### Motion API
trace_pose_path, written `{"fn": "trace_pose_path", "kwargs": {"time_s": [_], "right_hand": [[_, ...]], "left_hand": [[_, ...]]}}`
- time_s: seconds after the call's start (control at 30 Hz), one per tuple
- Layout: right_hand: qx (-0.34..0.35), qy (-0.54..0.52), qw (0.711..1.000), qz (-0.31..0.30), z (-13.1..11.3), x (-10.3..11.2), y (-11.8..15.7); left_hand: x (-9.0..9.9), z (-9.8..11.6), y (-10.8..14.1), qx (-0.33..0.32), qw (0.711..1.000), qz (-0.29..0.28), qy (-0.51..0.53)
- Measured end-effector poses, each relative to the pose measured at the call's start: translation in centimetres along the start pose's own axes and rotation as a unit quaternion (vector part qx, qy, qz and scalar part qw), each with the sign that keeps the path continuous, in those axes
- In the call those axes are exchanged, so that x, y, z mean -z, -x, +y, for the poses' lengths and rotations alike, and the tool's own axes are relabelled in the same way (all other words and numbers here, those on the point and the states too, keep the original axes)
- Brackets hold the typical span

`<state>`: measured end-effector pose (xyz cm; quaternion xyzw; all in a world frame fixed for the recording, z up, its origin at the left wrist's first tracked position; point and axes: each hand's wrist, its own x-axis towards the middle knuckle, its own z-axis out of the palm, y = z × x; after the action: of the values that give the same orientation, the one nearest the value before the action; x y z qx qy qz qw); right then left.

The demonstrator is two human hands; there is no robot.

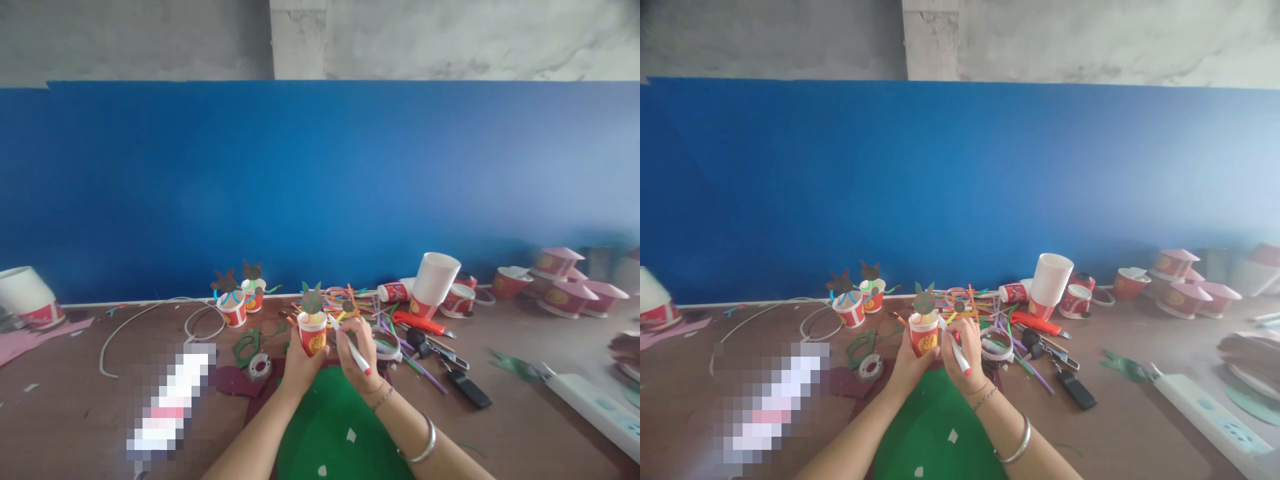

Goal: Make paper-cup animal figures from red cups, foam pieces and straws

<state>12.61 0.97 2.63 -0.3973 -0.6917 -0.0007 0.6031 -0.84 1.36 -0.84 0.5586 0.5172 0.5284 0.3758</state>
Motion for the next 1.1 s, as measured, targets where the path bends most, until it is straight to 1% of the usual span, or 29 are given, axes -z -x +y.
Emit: {"fn": "trace_pose_path", "kwargs": {"time_s": [0.13,0.2,0.3,0.37,0.43,0.5,0.6,0.67,0.73,0.8,0.9,1.0,1.03,1.1], "right_hand": [[-0.005,-0.012,1.0,-0.001,0.1,0.0,0.1],[-0.01,-0.025,1.0,-0.011,0.3,0.1,0.2],[-0.001,-0.034,0.999,-0.016,0.5,0.0,0.3],[-0.005,-0.037,0.999,0.011,0.7,-0.1,0.2],[-0.035,-0.048,0.997,0.052,0.8,-0.3,0.0],[-0.082,-0.064,0.991,0.081,1.0,-0.5,-0.2],[-0.177,-0.085,0.977,0.082,1.4,-0.8,-0.5],[-0.245,-0.104,0.961,0.08,1.7,-0.8,-0.5],[-0.288,-0.123,0.946,0.081,1.8,-0.8,-0.5],[-0.302,-0.135,0.94,0.082,1.8,-0.8,-0.6],[-0.301,-0.147,0.939,0.076,1.8,-0.7,-0.6],[-0.303,-0.16,0.937,0.074,2.0,-0.8,-0.6],[-0.304,-0.162,0.936,0.073,2.1,-0.8,-0.6],[-0.305,-0.16,0.936,0.074,2.2,-0.9,-0.6]], "left_hand": [[0.1,0.2,0.0,0.007,1.0,-0.004,0.001],[0.1,0.3,0.0,0.014,1.0,0.003,0.002],[-0.1,0.6,0.0,0.019,0.999,0.037,0.021],[-0.2,0.8,0.0,0.017,0.997,0.062,0.046],[-0.2,1.0,0.1,0.019,0.995,0.072,0.065],[-0.2,1.2,0.2,0.024,0.996,0.059,0.066],[-0.1,1.2,0.3,0.014,0.998,0.034,0.05],[-0.2,0.9,0.3,-0.005,0.999,0.019,0.041],[-0.3,0.7,0.3,-0.02,0.999,0.003,0.031],[-0.4,0.5,0.3,-0.023,0.999,-0.006,0.026],[-0.5,0.6,0.4,-0.02,0.999,-0.018,0.041],[-0.2,0.9,0.6,-0.041,0.99,-0.042,0.126],[-0.1,1.0,0.7,-0.052,0.985,-0.042,0.162],[0.2,1.3,0.7,-0.068,0.975,-0.019,0.211]]}}
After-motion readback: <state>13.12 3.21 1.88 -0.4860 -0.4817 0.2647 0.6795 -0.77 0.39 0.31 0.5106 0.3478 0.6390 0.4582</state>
